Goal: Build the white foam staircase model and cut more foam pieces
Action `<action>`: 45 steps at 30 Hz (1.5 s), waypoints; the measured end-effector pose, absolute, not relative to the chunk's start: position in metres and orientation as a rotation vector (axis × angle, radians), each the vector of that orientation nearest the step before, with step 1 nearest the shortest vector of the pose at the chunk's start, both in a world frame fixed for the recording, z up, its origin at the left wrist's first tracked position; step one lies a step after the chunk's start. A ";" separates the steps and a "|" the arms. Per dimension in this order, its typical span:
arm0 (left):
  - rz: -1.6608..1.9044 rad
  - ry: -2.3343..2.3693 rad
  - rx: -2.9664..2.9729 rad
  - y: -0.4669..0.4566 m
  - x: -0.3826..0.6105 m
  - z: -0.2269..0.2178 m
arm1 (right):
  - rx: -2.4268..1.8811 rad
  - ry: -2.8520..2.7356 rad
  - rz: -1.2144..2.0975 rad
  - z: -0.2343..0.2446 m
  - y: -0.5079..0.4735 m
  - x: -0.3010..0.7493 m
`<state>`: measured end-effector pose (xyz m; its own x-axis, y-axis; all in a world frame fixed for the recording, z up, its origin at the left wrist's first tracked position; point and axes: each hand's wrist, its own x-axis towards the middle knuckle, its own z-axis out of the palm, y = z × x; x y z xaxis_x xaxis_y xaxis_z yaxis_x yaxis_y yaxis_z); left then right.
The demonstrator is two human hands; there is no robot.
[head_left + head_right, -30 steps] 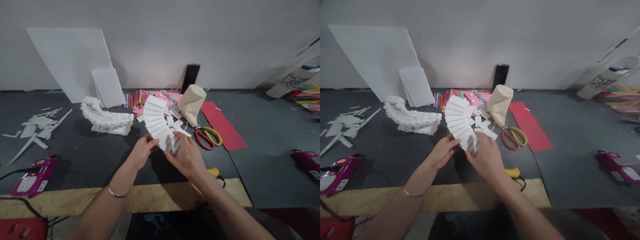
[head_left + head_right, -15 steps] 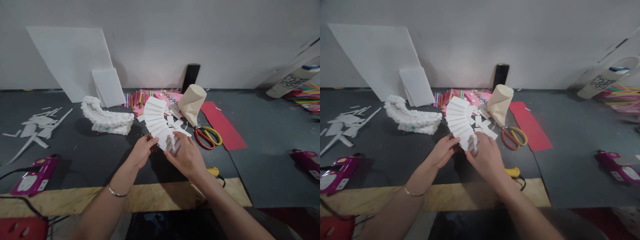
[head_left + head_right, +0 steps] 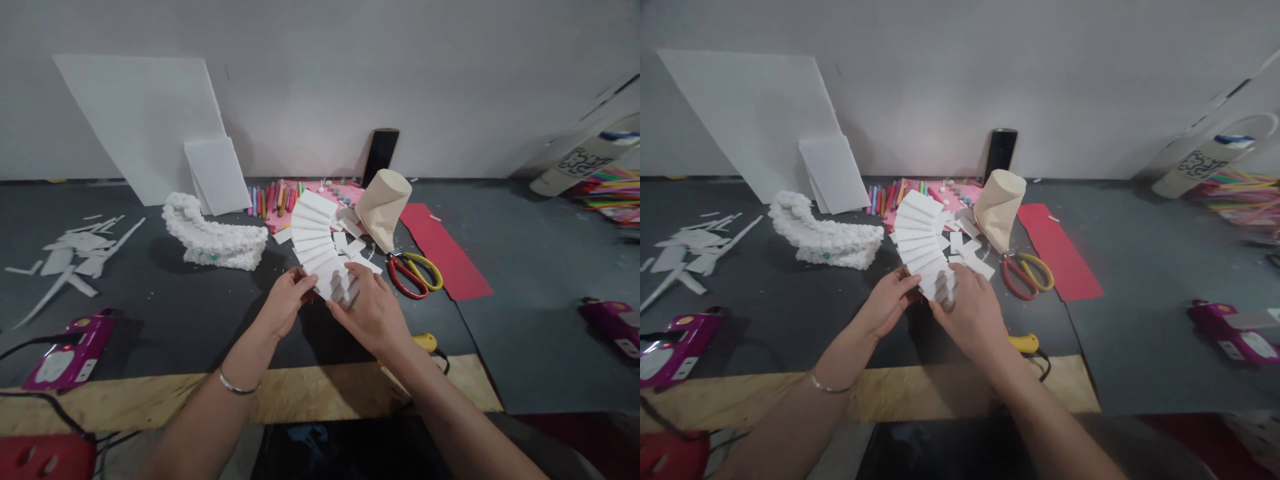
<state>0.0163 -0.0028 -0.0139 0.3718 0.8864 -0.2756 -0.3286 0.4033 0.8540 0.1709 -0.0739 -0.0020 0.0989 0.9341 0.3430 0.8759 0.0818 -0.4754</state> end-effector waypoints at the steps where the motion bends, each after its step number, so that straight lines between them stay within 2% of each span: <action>1: 0.895 0.836 0.793 -0.003 0.016 -0.014 | -1.793 -1.768 0.125 -0.002 -0.074 0.170; 21: 0.908 0.853 0.773 -0.003 0.017 -0.016 | -1.764 -1.824 0.017 -0.006 -0.067 0.169; 33: 0.957 0.856 0.786 0.001 0.013 -0.015 | -1.662 -1.821 0.085 0.008 -0.079 0.168; 39: 0.979 0.816 0.778 0.007 0.006 -0.012 | -1.671 -1.784 0.015 0.019 -0.114 0.203; 45: 1.012 0.828 0.682 0.013 -0.002 -0.008 | -1.805 -2.115 0.127 -0.011 -0.155 0.257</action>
<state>-0.0016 0.0132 -0.0084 0.2894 0.9177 -0.2722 -0.4482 0.3812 0.8086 0.2572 -0.1551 -0.0107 -0.1222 0.9701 0.2096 0.9382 0.1818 -0.2945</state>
